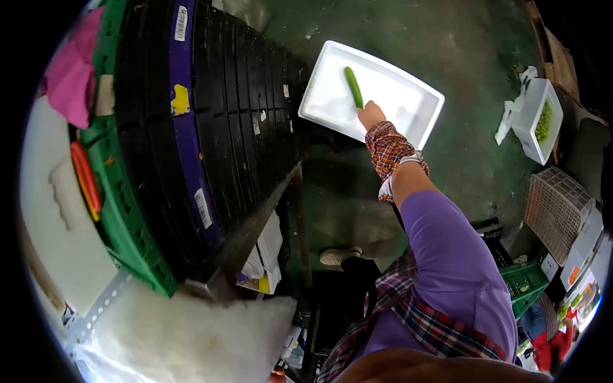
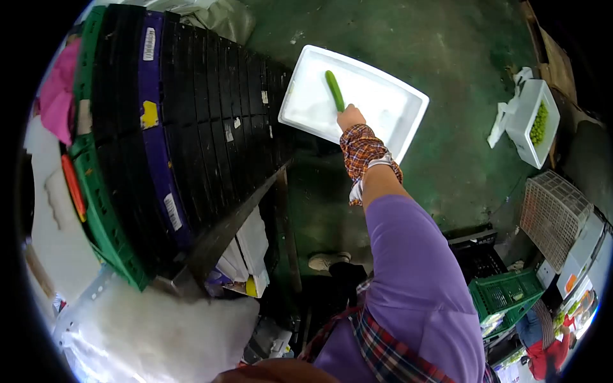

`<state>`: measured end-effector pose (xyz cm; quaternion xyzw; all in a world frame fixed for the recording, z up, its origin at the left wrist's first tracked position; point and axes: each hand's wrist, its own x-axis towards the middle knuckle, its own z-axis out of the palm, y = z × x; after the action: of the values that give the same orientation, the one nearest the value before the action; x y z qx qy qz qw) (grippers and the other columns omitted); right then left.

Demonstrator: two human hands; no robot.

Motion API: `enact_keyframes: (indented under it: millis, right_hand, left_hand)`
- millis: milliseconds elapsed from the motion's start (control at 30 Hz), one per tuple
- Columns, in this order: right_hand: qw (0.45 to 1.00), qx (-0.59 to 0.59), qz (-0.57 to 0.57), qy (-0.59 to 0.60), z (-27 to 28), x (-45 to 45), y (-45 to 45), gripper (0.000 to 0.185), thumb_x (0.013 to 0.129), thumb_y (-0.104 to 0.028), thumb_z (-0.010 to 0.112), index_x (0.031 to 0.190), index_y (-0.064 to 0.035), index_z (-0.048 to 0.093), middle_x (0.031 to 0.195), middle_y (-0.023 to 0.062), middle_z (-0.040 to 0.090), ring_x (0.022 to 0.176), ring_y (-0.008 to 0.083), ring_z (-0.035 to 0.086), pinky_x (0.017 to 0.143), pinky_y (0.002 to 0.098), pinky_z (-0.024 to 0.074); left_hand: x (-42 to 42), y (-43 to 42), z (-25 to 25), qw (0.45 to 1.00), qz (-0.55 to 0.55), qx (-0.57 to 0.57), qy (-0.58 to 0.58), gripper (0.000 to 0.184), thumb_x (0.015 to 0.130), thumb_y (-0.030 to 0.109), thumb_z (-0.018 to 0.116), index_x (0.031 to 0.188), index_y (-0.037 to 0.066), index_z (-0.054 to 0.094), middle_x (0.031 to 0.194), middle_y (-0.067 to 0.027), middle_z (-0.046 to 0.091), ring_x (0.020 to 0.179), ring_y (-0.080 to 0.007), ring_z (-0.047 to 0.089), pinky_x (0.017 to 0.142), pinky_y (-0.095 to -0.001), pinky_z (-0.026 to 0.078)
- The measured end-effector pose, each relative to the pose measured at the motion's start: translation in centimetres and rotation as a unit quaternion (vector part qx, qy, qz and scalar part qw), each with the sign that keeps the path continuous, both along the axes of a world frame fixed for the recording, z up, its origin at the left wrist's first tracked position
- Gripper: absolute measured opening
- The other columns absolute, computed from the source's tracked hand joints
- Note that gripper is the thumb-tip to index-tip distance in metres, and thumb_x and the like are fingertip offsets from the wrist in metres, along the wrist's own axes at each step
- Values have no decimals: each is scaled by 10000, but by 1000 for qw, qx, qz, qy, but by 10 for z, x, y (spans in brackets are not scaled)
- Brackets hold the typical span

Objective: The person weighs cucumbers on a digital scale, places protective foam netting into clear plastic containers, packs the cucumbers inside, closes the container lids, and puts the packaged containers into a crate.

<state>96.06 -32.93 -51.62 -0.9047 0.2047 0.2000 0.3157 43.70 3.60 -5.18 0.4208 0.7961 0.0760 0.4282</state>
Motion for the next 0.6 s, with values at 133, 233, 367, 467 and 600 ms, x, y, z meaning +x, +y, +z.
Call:
enact_keyframes:
  millis: [133, 233, 367, 467, 600]
  right_hand:
    - [999, -42, -28, 17, -15, 20, 16, 475, 788, -358, 644, 975, 67, 541, 921, 250, 625, 877, 386, 614, 766, 435, 498]
    - [1000, -21, 6, 20, -23, 27, 17, 439, 792, -321, 648, 967, 70, 553, 920, 240, 629, 847, 367, 627, 752, 423, 513]
    - [943, 240, -159, 164, -2, 22, 20, 382, 844, -220, 606, 1017, 116, 552, 920, 204, 635, 832, 292, 649, 730, 379, 557]
    - [730, 615, -220, 201, 48, -16, 19, 458, 906, -245, 565, 1126, 129, 417, 1022, 206, 570, 888, 276, 623, 752, 363, 562]
    - [716, 685, -123, 63, 259, -87, 28, 284, 917, -212, 553, 1103, -14, 470, 910, 56, 567, 716, 124, 571, 657, 261, 522]
  left_hand:
    - [9, -5, -13, 999, 1, -4, 42, 241, 896, 362, 483, 760, 167, 524, 577, 51, 483, 402, -80, 391, 346, -231, 299]
    - [12, -9, -14, 998, 0, -9, 56, 240, 896, 359, 480, 765, 164, 527, 583, 47, 488, 404, -83, 396, 346, -231, 302]
    - [12, -9, -9, 998, -18, -25, 50, 239, 897, 355, 477, 772, 158, 532, 590, 42, 495, 406, -86, 402, 345, -232, 306]
    - [7, -9, -1, 999, -35, -32, 21, 239, 897, 352, 475, 777, 155, 535, 595, 38, 501, 408, -89, 406, 345, -233, 310]
    - [-2, -9, 14, 996, -66, -39, -37, 239, 898, 348, 471, 784, 150, 539, 602, 32, 508, 411, -93, 412, 344, -234, 314]
